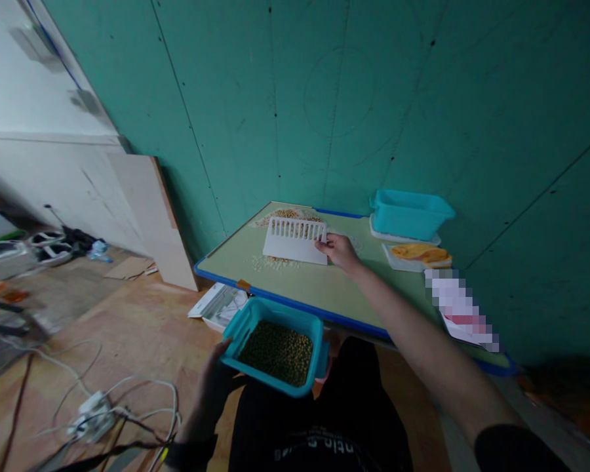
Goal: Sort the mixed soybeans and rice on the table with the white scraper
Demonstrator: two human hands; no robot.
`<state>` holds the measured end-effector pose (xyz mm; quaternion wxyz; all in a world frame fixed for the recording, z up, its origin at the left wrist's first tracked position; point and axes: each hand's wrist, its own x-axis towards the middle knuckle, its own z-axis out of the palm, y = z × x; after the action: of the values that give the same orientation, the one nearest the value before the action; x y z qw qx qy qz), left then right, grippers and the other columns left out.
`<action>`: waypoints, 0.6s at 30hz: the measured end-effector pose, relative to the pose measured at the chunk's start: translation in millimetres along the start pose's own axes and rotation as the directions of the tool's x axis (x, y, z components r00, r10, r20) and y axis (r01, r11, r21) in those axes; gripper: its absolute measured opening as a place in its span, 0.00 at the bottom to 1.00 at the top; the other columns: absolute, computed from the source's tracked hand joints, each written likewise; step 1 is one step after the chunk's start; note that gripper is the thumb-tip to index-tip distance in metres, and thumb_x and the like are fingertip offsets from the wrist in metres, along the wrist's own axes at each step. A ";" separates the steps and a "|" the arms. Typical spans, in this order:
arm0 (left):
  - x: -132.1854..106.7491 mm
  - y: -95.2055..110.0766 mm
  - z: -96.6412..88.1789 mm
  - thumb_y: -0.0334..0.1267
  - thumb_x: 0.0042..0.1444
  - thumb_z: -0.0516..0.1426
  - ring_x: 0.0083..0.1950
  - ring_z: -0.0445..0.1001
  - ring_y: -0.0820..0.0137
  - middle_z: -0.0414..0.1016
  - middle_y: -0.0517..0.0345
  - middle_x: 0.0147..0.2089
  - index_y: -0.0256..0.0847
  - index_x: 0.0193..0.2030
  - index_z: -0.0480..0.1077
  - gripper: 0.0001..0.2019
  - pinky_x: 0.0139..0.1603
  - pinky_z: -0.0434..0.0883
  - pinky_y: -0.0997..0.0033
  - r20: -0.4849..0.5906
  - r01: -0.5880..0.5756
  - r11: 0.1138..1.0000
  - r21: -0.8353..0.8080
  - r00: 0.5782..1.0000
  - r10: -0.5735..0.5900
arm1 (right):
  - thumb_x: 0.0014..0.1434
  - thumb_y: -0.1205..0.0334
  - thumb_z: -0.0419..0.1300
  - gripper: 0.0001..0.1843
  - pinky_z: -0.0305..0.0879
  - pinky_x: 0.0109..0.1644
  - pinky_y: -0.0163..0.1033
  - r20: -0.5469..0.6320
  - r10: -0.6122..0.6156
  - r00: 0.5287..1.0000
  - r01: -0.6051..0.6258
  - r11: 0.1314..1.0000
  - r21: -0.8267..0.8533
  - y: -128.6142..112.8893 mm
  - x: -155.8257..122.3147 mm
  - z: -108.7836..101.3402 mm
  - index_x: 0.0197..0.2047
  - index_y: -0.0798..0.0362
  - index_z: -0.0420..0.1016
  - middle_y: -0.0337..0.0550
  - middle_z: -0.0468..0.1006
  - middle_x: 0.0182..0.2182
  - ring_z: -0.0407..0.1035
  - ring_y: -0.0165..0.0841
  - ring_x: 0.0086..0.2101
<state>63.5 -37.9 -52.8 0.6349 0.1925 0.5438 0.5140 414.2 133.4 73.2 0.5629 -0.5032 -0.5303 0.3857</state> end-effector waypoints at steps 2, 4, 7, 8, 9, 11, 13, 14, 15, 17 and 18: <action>0.1 -0.2 -1.7 0.55 0.49 0.69 0.54 0.86 0.39 0.86 0.51 0.39 0.50 0.58 0.77 0.29 0.53 0.82 0.35 0.015 -0.005 1.000 0.006 1.000 0.004 | 0.43 0.44 0.81 0.24 0.76 0.33 0.41 0.017 -0.007 1.000 0.007 1.000 0.012 2.3 0.4 -0.3 0.35 0.52 0.85 0.45 0.87 0.30 0.81 0.41 0.32; -0.9 0.7 -2.0 0.55 0.50 0.68 0.54 0.86 0.39 0.86 0.50 0.40 0.49 0.58 0.78 0.29 0.52 0.82 0.36 0.027 -0.010 1.000 0.014 1.000 0.009 | 0.43 0.43 0.80 0.24 0.76 0.34 0.41 0.039 -0.023 0.999 0.023 1.000 0.018 4.9 0.9 -0.4 0.35 0.52 0.85 0.46 0.88 0.31 0.82 0.41 0.32; -3.7 4.1 1.0 0.56 0.49 0.69 0.54 0.85 0.38 0.87 0.47 0.40 0.45 0.55 0.79 0.29 0.50 0.83 0.39 0.023 -0.007 1.000 0.015 1.000 0.006 | 0.44 0.42 0.80 0.25 0.76 0.35 0.42 0.058 -0.044 0.997 0.043 0.999 0.016 8.4 1.9 -0.9 0.36 0.52 0.84 0.46 0.88 0.32 0.82 0.41 0.33; -4.6 5.4 2.5 0.57 0.49 0.69 0.55 0.85 0.38 0.87 0.47 0.39 0.44 0.55 0.79 0.29 0.50 0.84 0.40 0.016 0.000 1.000 0.011 1.000 0.000 | 0.44 0.42 0.79 0.25 0.76 0.35 0.42 0.054 -0.047 0.997 0.046 0.999 0.011 9.2 2.2 -1.2 0.36 0.52 0.84 0.46 0.88 0.32 0.82 0.41 0.33; -5.5 6.4 3.7 0.57 0.49 0.70 0.55 0.85 0.38 0.87 0.47 0.39 0.44 0.54 0.79 0.29 0.50 0.84 0.40 0.008 0.006 1.000 0.007 1.000 -0.006 | 0.44 0.41 0.79 0.25 0.76 0.35 0.42 0.049 -0.047 0.998 0.047 0.999 0.003 9.8 2.6 -1.4 0.36 0.52 0.84 0.46 0.87 0.32 0.81 0.41 0.33; -6.6 7.3 5.3 0.58 0.50 0.69 0.55 0.85 0.38 0.86 0.46 0.38 0.43 0.54 0.79 0.29 0.51 0.83 0.39 -0.007 0.020 1.000 0.003 1.000 -0.020 | 0.44 0.41 0.79 0.25 0.75 0.36 0.42 0.047 -0.047 0.998 0.047 0.999 -0.007 10.4 3.0 -1.7 0.36 0.52 0.84 0.46 0.87 0.32 0.81 0.41 0.33; -7.2 6.9 5.3 0.57 0.51 0.69 0.54 0.86 0.39 0.86 0.47 0.38 0.44 0.55 0.79 0.29 0.52 0.83 0.39 -0.007 0.015 1.000 0.000 1.000 -0.015 | 0.44 0.41 0.79 0.26 0.75 0.35 0.41 0.061 -0.045 0.997 0.045 0.999 -0.005 10.2 2.9 -1.5 0.37 0.52 0.85 0.46 0.88 0.32 0.81 0.40 0.33; -7.4 6.4 4.9 0.57 0.51 0.69 0.53 0.86 0.39 0.87 0.47 0.39 0.44 0.55 0.78 0.28 0.52 0.83 0.38 -0.001 0.001 1.000 -0.001 1.000 -0.001 | 0.44 0.41 0.79 0.26 0.75 0.35 0.41 0.069 -0.044 0.997 0.044 0.999 -0.002 10.0 2.7 -1.3 0.38 0.52 0.85 0.46 0.88 0.33 0.81 0.40 0.33; -7.5 5.9 4.4 0.57 0.51 0.69 0.52 0.87 0.40 0.87 0.48 0.39 0.45 0.55 0.78 0.28 0.52 0.83 0.38 0.007 -0.012 1.000 -0.002 1.000 0.012 | 0.44 0.41 0.80 0.27 0.74 0.34 0.41 0.076 -0.042 0.996 0.042 0.999 0.000 9.7 2.4 -0.9 0.38 0.52 0.86 0.46 0.88 0.33 0.81 0.41 0.33; -7.3 5.5 3.6 0.57 0.51 0.69 0.51 0.87 0.41 0.87 0.50 0.40 0.47 0.55 0.78 0.27 0.53 0.83 0.38 0.017 -0.028 1.000 -0.006 0.999 0.028 | 0.44 0.41 0.80 0.26 0.75 0.33 0.41 0.082 -0.036 0.996 0.036 0.999 -0.001 8.7 1.6 0.0 0.38 0.53 0.86 0.47 0.88 0.33 0.81 0.41 0.32; -7.1 5.6 3.4 0.57 0.52 0.69 0.50 0.87 0.41 0.87 0.50 0.40 0.47 0.55 0.78 0.27 0.53 0.83 0.38 0.015 -0.023 1.000 -0.006 1.000 0.023 | 0.44 0.42 0.80 0.26 0.75 0.33 0.41 0.084 -0.032 0.996 0.032 0.999 -0.002 8.1 1.2 0.5 0.38 0.53 0.86 0.47 0.88 0.33 0.81 0.40 0.32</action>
<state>64.9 -40.7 -43.7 0.6334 0.2007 0.5353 0.5216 414.6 136.2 65.5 0.5452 -0.4789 -0.5622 0.3967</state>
